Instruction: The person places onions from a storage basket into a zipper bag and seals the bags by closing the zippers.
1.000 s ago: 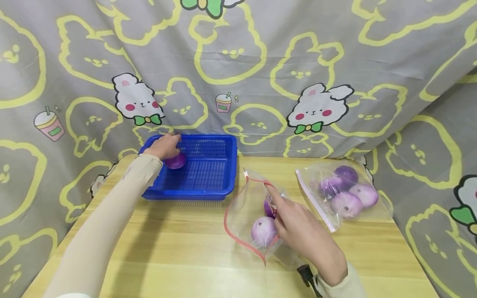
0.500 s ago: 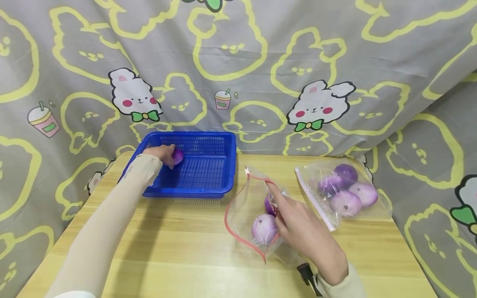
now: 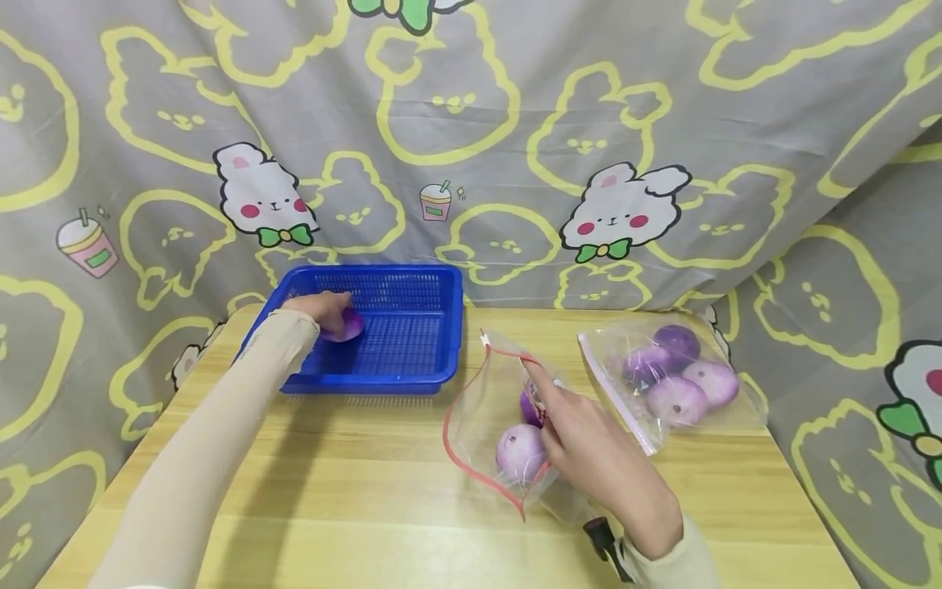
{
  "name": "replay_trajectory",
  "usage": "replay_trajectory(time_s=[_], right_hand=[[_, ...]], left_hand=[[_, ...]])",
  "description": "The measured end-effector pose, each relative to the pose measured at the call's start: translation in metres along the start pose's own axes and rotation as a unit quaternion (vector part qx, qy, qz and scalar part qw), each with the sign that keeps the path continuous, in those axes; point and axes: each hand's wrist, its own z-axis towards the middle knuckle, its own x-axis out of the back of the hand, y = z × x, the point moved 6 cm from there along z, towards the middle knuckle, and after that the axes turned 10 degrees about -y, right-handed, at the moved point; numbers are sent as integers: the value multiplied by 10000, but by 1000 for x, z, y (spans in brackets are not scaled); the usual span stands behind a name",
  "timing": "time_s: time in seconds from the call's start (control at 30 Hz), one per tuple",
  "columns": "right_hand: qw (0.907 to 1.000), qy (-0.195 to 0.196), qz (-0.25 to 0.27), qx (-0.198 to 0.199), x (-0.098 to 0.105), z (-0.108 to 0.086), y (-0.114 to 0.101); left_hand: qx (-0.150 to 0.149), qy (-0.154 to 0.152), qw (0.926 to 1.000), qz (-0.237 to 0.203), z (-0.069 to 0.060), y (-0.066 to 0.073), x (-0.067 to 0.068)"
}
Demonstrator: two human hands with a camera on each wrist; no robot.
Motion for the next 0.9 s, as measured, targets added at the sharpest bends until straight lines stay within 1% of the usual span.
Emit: replay_trajectory(time_s=[0.03, 0.07, 0.13, 0.17, 0.27, 0.3, 0.4, 0.53, 0.57, 0.73, 0.9], right_hand=[[10000, -5, 9, 17, 0, 1, 0], [10000, -16, 16, 40, 0, 1, -1], [10000, -21, 14, 82, -1, 3, -2], [9999, -21, 13, 118, -1, 4, -2], [9999, -5, 10, 166, 0, 4, -4], [9999, 2, 15, 168, 0, 4, -4], [9998, -6, 34, 183, 0, 3, -5], [9998, -25, 8, 207, -1, 2, -5], [9998, -33, 5, 211, -1, 2, -5], [9998, 0, -41, 210, -1, 1, -3], [9998, 4, -4, 195, -1, 0, -2]], left_hand=[[-34, 11, 10000, 18, -2, 0, 0], [-86, 13, 9998, 166, -2, 0, 1], [-230, 33, 9977, 645, -2, 3, 2], [-296, 35, 9965, 780, -2, 5, 3], [-460, 142, 9897, 1352, 1, 8, 8], [-480, 146, 9884, 1435, 2, 8, 9], [-495, 84, 9890, 1392, 4, 4, 12], [-586, -9, 9887, 1378, 8, -3, 12], [-567, -31, 9891, 1358, 9, -4, 12], [-685, -36, 9869, 1457, 10, 2, 9], [-1025, 84, 9838, 1467, 11, 8, 4]])
